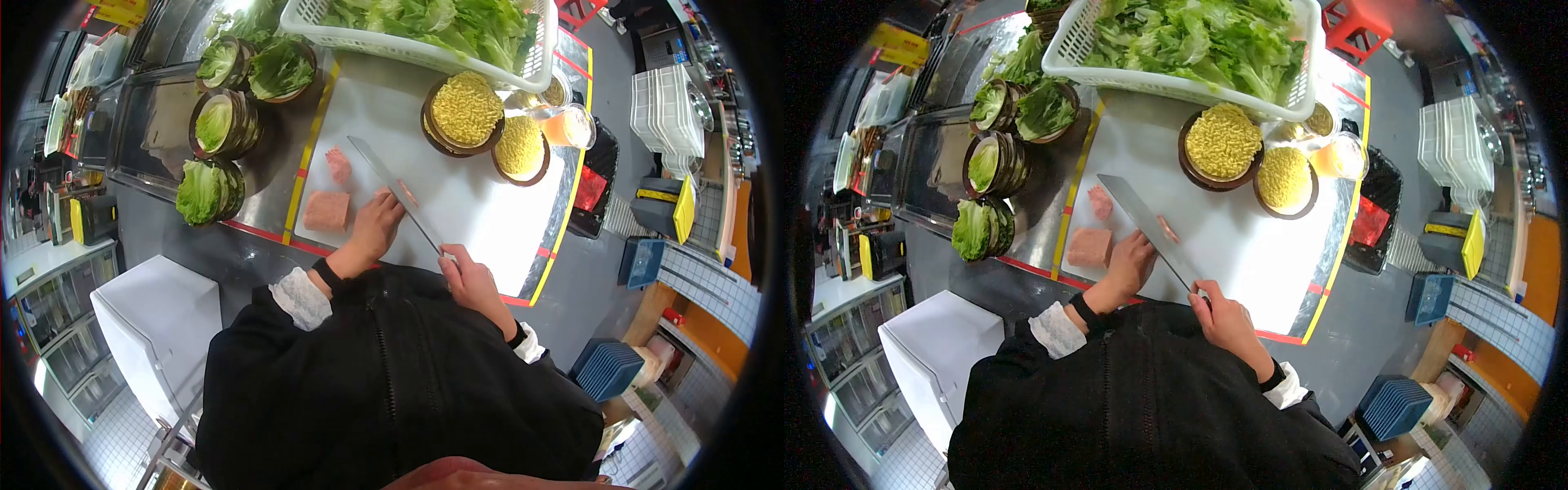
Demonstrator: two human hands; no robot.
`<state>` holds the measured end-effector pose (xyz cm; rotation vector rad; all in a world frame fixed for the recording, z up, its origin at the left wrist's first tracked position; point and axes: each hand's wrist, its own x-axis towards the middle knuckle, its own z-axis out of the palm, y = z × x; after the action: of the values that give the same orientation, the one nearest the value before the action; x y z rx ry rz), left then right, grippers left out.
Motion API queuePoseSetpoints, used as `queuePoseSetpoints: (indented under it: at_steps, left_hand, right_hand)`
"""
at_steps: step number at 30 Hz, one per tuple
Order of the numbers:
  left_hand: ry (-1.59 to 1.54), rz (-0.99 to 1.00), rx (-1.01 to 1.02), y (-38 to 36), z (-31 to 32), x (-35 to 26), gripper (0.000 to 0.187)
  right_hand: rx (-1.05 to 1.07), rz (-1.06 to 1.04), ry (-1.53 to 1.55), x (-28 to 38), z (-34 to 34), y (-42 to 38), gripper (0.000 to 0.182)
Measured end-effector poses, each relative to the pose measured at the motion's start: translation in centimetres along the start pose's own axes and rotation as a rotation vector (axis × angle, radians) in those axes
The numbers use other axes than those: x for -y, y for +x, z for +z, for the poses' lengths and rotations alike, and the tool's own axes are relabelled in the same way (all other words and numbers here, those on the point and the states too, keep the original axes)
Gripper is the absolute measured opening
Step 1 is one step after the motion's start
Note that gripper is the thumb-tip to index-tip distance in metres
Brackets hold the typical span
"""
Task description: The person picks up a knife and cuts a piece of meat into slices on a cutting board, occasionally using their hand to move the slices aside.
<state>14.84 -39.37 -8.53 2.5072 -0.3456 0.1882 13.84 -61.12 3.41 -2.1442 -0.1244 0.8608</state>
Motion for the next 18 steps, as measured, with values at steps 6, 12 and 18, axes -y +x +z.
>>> queuePoseSetpoints:
  at_steps: [6, 12, 18]
  left_hand:
    - [-0.062, -0.028, 0.019, -0.1, 0.2, 0.2, 0.033]
    - [-0.066, -0.032, 0.014, 0.1, -0.2, 0.1, 0.03]
    - [-0.063, -0.063, 0.043, 0.4, -0.6, -0.3, 0.029]
  right_hand:
    - [-0.01, -0.026, -0.013, -0.2, 0.1, 0.0, 0.025]
    - [-0.008, -0.019, 0.007, 0.1, -0.1, 0.2, 0.025]
    - [-0.011, -0.014, -0.001, 0.0, 0.0, 0.5, 0.025]
